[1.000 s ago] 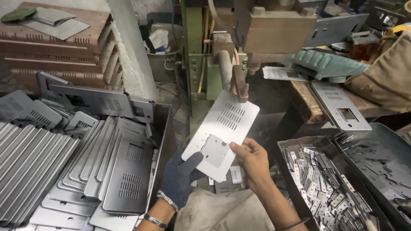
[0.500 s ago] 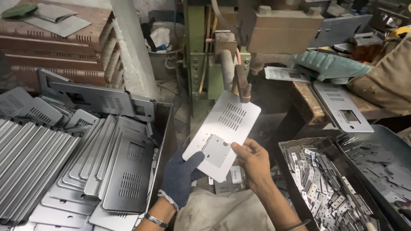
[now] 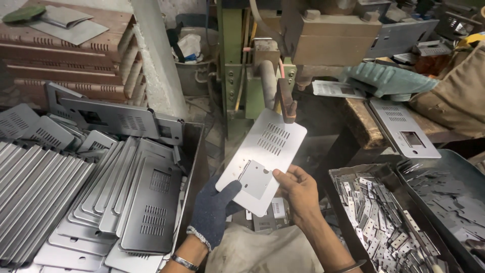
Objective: The recorder is spot welding small metal components onto larger metal panels using a machine.
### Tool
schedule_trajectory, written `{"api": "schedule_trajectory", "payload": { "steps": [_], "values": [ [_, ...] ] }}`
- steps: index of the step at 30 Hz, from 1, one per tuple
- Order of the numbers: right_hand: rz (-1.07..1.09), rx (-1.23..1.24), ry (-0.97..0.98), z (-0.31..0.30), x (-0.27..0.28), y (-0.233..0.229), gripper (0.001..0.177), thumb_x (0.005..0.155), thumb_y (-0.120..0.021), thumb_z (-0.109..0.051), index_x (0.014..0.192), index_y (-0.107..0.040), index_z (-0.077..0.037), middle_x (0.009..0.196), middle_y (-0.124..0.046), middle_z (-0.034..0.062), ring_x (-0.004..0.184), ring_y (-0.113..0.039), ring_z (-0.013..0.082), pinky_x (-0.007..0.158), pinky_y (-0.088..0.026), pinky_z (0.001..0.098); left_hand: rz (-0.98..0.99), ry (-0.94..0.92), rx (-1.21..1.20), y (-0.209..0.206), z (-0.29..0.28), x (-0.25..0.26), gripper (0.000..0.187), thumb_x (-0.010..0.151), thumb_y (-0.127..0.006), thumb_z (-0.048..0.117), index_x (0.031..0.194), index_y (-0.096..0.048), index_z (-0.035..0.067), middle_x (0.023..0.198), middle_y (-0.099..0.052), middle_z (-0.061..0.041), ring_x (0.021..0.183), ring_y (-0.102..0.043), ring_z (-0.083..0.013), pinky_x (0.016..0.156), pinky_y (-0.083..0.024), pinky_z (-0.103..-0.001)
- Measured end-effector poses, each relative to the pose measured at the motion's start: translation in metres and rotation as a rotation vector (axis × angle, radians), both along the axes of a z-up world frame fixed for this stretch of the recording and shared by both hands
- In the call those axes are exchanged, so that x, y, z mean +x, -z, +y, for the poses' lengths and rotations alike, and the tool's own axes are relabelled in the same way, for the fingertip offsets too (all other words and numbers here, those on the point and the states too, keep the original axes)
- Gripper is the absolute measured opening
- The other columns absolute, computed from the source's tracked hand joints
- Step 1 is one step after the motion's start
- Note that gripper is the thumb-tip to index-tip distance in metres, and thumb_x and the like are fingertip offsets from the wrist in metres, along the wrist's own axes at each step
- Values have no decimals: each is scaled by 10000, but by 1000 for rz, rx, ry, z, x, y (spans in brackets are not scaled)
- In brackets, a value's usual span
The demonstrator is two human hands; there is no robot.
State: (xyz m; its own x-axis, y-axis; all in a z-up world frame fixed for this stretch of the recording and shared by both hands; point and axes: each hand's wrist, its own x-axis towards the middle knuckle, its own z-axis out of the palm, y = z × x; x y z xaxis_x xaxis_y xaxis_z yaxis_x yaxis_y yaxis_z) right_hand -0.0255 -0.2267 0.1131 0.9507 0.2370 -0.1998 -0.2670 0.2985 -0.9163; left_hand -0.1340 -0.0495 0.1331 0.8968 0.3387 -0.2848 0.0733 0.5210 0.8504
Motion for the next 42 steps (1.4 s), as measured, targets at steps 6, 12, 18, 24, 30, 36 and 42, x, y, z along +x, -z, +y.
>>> {"api": "schedule_trajectory", "payload": {
  "steps": [6,12,18,24,30,36,42],
  "values": [
    [-2,11,9,-1,3,9,283,876,-734,-63,1110,-631,59,958,-763,152,801,-744,199,703,-624,337,-27,5,5,1,0,0,407,834,-717,145,1219,-705,14,1045,-754,-99,894,-747,-193,719,-645,-335],
    [-31,35,43,2,1,12,270,876,-722,-39,1100,-630,79,928,-765,152,773,-741,200,692,-622,337,-21,5,35,1,-2,1,418,831,-710,136,1229,-696,7,1072,-764,-116,916,-763,-207,727,-666,-346],
    [-94,-14,65,0,-5,8,287,879,-711,-34,1120,-632,99,921,-768,154,768,-741,186,689,-621,325,-68,-33,50,-9,-11,-1,445,822,-697,84,1263,-667,41,1088,-750,-100,916,-749,-207,706,-661,-368],
    [-83,-68,104,-27,-9,0,294,880,-716,-43,1122,-629,101,919,-769,151,768,-731,193,695,-608,324,-87,-30,82,-5,-33,2,370,830,-705,58,1196,-690,6,1050,-755,-116,874,-749,-201,674,-654,-351],
    [-67,-55,207,-75,-4,-8,292,852,-736,-25,1109,-648,81,937,-771,139,785,-726,183,693,-575,300,-65,50,142,-22,-69,13,319,828,-734,114,1101,-712,-50,977,-759,-126,817,-754,-199,642,-646,-340],
    [-147,-75,243,-113,22,-50,275,851,-746,-15,1093,-673,91,953,-773,162,782,-711,185,677,-539,286,-117,69,161,-69,-101,36,319,816,-736,144,1087,-706,-21,945,-765,-104,801,-743,-172,650,-635,-323],
    [-198,-186,161,-107,66,-116,286,812,-752,-56,1061,-673,62,956,-771,155,785,-741,176,707,-597,269,-178,-67,407,-123,-107,52,285,827,-728,176,1063,-748,16,891,-787,-107,769,-721,-181,641,-579,-309]
  ]
}}
